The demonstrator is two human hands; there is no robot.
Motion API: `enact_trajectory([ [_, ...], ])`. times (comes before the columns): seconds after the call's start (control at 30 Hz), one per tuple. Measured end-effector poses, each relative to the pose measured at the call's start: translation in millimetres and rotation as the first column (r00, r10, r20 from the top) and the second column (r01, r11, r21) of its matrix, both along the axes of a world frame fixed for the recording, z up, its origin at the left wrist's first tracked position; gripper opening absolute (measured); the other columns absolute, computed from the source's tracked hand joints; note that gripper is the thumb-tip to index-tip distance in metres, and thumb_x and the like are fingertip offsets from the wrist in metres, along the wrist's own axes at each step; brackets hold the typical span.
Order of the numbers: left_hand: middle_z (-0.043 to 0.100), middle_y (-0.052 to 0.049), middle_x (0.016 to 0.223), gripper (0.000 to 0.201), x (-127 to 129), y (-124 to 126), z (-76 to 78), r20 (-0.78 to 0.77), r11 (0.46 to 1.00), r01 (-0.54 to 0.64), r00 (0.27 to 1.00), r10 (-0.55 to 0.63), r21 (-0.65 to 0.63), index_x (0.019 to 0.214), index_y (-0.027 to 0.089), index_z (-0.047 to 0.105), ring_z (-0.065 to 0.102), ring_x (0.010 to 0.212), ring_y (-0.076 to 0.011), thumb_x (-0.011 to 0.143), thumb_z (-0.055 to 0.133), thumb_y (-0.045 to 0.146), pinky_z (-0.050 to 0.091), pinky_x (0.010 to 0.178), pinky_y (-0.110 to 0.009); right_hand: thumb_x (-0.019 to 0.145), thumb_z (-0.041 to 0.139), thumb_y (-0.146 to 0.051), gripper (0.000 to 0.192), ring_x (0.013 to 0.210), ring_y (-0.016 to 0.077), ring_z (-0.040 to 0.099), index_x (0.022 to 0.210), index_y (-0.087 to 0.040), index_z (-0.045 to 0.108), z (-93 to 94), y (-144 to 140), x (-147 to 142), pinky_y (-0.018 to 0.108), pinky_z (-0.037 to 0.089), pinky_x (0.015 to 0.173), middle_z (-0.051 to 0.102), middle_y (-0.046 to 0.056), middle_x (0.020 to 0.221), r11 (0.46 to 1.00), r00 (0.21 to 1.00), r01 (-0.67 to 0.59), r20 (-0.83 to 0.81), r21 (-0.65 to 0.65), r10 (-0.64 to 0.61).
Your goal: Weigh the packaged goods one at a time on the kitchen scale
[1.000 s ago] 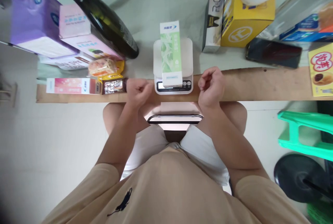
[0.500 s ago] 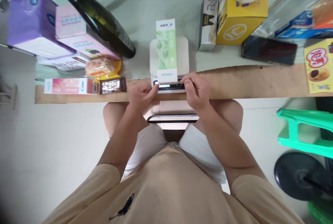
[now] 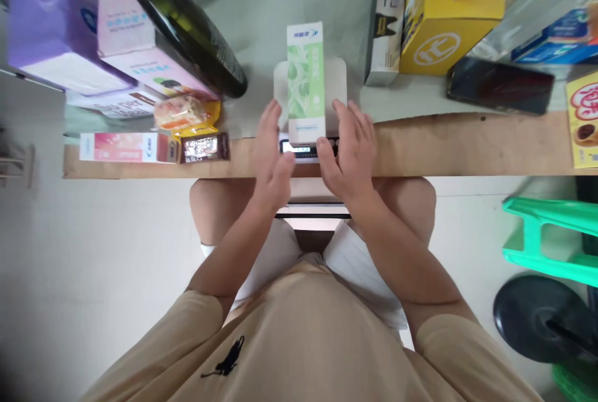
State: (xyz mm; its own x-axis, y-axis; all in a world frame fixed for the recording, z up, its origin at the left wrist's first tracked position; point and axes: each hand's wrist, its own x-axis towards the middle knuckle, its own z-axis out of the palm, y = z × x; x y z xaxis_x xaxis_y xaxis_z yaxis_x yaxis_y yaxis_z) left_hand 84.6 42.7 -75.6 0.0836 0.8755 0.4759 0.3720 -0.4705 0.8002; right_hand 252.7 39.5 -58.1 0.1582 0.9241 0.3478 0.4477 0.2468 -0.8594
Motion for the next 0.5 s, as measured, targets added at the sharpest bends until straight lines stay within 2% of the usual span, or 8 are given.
enact_trajectory([
  [0.07,0.024,-0.011,0.181,0.082,15,-6,-7.9,-0.029,0.996,0.070,0.997,-0.072,-0.061,0.171,0.036,0.018,0.025,0.171,-0.0322,0.101,0.038,0.075,0.034,0.136,-0.053,0.096,0.061,-0.052,0.047,0.158,0.0345,0.046,0.140,-0.036,0.062,-6.6,1,-5,0.066,0.029,0.134,0.063,0.007,0.154,1.000,0.999,-0.009,0.031,-0.024,0.010],
  [0.13,0.009,-0.008,0.185,0.085,26,-10,-12.8,-0.016,0.987,0.111,0.993,-0.114,-0.118,0.173,0.039,0.008,0.017,0.173,-0.0345,0.102,0.035,0.075,0.040,0.133,-0.056,0.098,0.057,-0.054,0.050,0.162,0.0346,0.041,0.145,-0.037,0.058,-12.3,2,-8,0.069,0.025,0.136,0.059,0.006,0.159,0.998,0.999,-0.047,0.023,-0.041,0.048],
  [0.2,0.003,-0.006,0.186,0.086,32,-14,-13.4,0.007,0.982,0.117,0.993,-0.118,-0.149,0.173,0.039,0.006,0.014,0.174,-0.0380,0.101,0.035,0.077,0.044,0.130,-0.058,0.099,0.056,-0.055,0.051,0.162,0.0342,0.042,0.147,-0.038,0.056,-13.6,2,-11,0.069,0.029,0.135,0.057,0.005,0.161,0.996,0.997,-0.078,-0.012,-0.054,0.077],
  [0.27,0.005,-0.007,0.185,0.088,35,-16,-9.6,0.019,0.981,0.116,0.993,-0.115,-0.156,0.173,0.038,0.007,0.014,0.173,-0.0413,0.100,0.035,0.078,0.046,0.129,-0.059,0.099,0.058,-0.054,0.050,0.157,0.0340,0.049,0.147,-0.040,0.056,-9.2,0,-13,0.065,0.042,0.128,0.061,0.005,0.157,0.994,0.995,-0.080,-0.061,-0.075,0.075],
  [0.37,0.010,-0.009,0.183,0.091,38,-26,5.4,0.028,0.985,0.138,0.990,-0.135,-0.108,0.173,0.036,0.003,0.005,0.173,-0.0445,0.100,0.035,0.079,0.045,0.130,-0.062,0.099,0.062,-0.051,0.044,0.144,0.0320,0.061,0.142,-0.040,0.060,6.2,-13,-21,0.053,0.061,0.109,0.066,0.006,0.148,0.995,0.989,-0.038,-0.148,-0.092,0.024],
  [0.43,0.010,-0.008,0.183,0.094,40,-41,21.6,0.032,0.989,0.140,0.990,-0.139,-0.044,0.173,0.036,-0.003,-0.003,0.173,-0.0452,0.099,0.034,0.080,0.042,0.130,-0.068,0.100,0.061,-0.050,0.040,0.139,0.0304,0.065,0.140,-0.040,0.063,19.9,-29,-30,0.045,0.066,0.096,0.069,0.005,0.142,0.998,0.974,0.018,-0.225,-0.062,-0.032],
  [0.5,0.010,-0.009,0.183,0.096,41,-65,40.1,0.055,0.994,0.109,0.992,-0.109,0.004,0.173,0.036,-0.008,-0.004,0.173,-0.0449,0.099,0.036,0.078,0.036,0.132,-0.075,0.103,0.057,-0.050,0.039,0.133,0.0290,0.069,0.140,-0.042,0.064,35.3,-49,-43,0.041,0.068,0.088,0.071,0.004,0.137,0.996,0.940,0.055,-0.332,-0.071,-0.076],
])
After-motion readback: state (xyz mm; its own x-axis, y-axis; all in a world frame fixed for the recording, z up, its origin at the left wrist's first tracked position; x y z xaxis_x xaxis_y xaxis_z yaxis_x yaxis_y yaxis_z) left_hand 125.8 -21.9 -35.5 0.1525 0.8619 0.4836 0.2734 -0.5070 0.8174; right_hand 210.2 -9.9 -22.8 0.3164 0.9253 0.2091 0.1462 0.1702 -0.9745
